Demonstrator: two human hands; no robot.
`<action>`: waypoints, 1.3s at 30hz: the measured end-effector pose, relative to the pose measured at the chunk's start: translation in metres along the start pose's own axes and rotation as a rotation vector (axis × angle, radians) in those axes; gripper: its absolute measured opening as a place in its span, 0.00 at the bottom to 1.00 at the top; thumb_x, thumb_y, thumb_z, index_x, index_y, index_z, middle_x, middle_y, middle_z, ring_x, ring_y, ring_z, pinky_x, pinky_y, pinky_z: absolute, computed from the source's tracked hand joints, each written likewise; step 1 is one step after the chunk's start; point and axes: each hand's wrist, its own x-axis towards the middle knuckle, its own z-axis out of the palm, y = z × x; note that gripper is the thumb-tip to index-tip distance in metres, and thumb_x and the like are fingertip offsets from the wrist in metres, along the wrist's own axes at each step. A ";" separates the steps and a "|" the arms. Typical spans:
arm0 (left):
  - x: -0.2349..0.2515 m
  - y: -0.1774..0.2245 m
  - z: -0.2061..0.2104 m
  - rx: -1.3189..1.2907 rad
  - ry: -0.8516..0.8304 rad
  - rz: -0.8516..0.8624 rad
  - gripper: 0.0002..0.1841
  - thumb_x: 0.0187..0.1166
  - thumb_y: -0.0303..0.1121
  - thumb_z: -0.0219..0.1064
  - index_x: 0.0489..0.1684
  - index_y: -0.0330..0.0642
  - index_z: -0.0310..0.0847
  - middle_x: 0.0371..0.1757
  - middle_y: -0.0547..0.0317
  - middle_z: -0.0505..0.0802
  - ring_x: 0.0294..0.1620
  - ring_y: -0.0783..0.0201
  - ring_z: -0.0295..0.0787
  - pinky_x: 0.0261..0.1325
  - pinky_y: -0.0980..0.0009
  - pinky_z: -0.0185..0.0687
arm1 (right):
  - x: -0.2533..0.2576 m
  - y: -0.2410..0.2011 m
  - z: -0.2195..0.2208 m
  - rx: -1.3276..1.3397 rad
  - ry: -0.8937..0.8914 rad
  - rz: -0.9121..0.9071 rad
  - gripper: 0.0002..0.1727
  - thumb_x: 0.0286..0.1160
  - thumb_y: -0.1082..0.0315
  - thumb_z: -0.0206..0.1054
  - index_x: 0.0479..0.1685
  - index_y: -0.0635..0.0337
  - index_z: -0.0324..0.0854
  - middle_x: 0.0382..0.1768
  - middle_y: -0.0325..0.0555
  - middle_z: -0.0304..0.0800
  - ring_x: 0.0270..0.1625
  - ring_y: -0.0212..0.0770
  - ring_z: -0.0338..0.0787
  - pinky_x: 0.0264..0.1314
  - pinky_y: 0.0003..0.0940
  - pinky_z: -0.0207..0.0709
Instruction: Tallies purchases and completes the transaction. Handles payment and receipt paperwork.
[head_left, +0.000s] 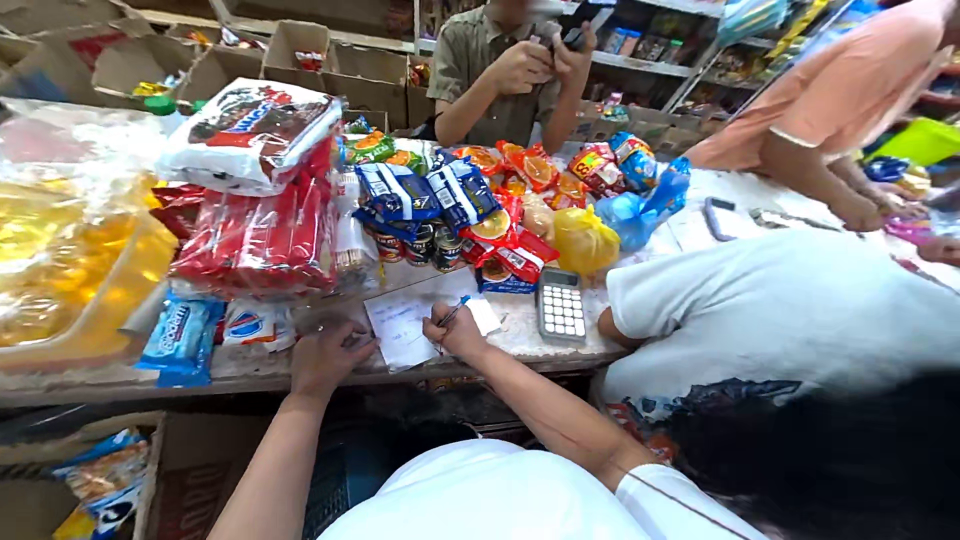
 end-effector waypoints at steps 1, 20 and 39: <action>-0.001 0.000 0.001 -0.002 0.016 0.008 0.26 0.72 0.53 0.74 0.49 0.35 0.91 0.27 0.42 0.90 0.28 0.40 0.87 0.39 0.36 0.79 | 0.000 -0.001 -0.001 0.003 -0.019 0.007 0.15 0.74 0.67 0.67 0.20 0.67 0.79 0.17 0.39 0.75 0.24 0.30 0.75 0.32 0.32 0.71; -0.002 -0.007 0.010 -0.032 0.183 0.091 0.25 0.72 0.54 0.70 0.41 0.37 0.93 0.20 0.50 0.87 0.21 0.50 0.83 0.31 0.47 0.78 | 0.006 0.005 -0.003 0.106 0.000 0.000 0.15 0.74 0.72 0.65 0.17 0.61 0.72 0.16 0.31 0.69 0.22 0.23 0.70 0.29 0.23 0.66; -0.002 -0.006 0.012 -0.056 0.148 0.055 0.27 0.74 0.53 0.70 0.45 0.32 0.91 0.24 0.41 0.88 0.25 0.41 0.84 0.36 0.38 0.76 | -0.069 0.022 -0.146 -0.518 0.370 0.391 0.21 0.90 0.64 0.57 0.73 0.67 0.76 0.65 0.68 0.85 0.67 0.66 0.87 0.71 0.63 0.78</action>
